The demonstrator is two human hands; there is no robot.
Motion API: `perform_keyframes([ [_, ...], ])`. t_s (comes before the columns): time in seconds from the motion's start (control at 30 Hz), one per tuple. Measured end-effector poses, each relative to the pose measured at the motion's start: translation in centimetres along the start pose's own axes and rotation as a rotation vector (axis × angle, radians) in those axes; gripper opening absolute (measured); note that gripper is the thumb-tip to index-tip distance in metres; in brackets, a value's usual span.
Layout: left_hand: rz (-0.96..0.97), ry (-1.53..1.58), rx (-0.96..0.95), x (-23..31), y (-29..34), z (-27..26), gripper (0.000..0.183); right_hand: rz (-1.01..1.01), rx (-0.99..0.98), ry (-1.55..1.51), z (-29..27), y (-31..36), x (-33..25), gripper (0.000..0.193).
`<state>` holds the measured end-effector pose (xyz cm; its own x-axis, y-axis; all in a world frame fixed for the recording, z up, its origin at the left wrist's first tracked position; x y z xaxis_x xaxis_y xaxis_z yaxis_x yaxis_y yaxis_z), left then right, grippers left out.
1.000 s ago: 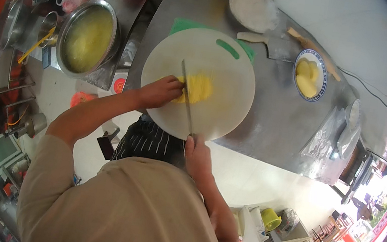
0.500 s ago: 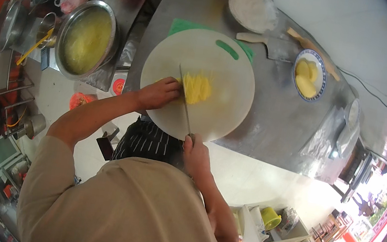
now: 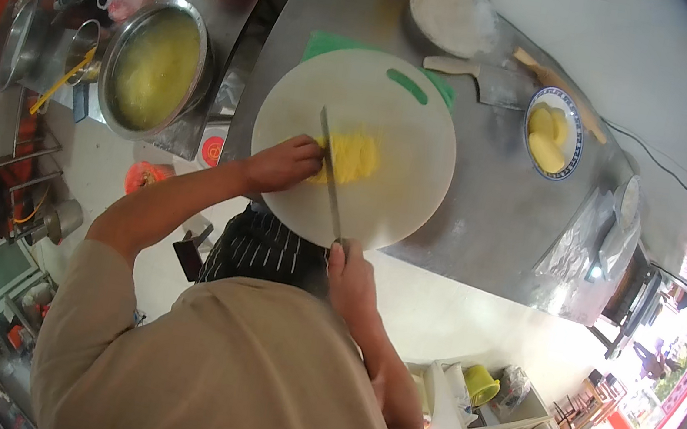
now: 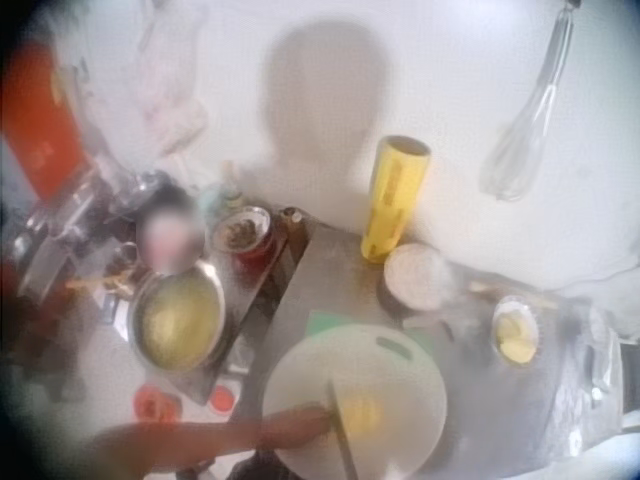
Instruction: The person slices peeled potatoes into thin strips on a white cutting board using a chef's knife. The person repeatedly slices the potato, gathers the strips, and transfers them into a nearby metal bowl. The process is repeated with additional potato pieces.
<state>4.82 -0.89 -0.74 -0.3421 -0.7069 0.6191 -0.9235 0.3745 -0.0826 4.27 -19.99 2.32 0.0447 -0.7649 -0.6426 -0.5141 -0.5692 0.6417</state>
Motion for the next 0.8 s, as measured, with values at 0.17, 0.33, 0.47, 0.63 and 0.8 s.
perform_keyframes([
  [0.17, -0.006, -0.056, 0.016, 0.4, -0.1, -0.6, 0.021, -0.094, 0.051, 0.001, 0.4, -2.0, -0.4, 0.034],
  [0.33, -0.015, -0.201, -0.005, 1.2, 0.1, -2.2, 0.022, 0.009, 0.039, -0.013, 0.3, -1.2, 1.1, 0.033],
  [0.47, -0.047, -0.142, -0.168, 0.5, 0.4, -1.7, 0.025, 0.027, 0.029, -0.031, 0.0, 0.2, 2.1, 0.034],
  [0.63, -0.086, -0.118, -0.291, -0.3, 0.5, -0.6, 0.030, 0.016, 0.002, -0.061, 0.7, 0.3, 2.2, 0.035],
  [0.8, -0.073, -0.117, -0.291, -0.1, 0.1, -0.6, 0.031, 0.011, 0.009, -0.034, 1.4, -0.1, 1.7, 0.035],
])
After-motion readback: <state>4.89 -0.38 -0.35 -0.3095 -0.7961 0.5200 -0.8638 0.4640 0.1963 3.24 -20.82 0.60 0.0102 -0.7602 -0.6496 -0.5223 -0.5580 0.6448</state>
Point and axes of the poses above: each hand's wrist, its own y-axis away from the middle knuckle, its own z-axis out of the palm, x = y × z, the point moved 10 cm from there along -y, towards the middle knuckle, and after that the axes turned 9 degrees about -x, right-handed, at the moved point
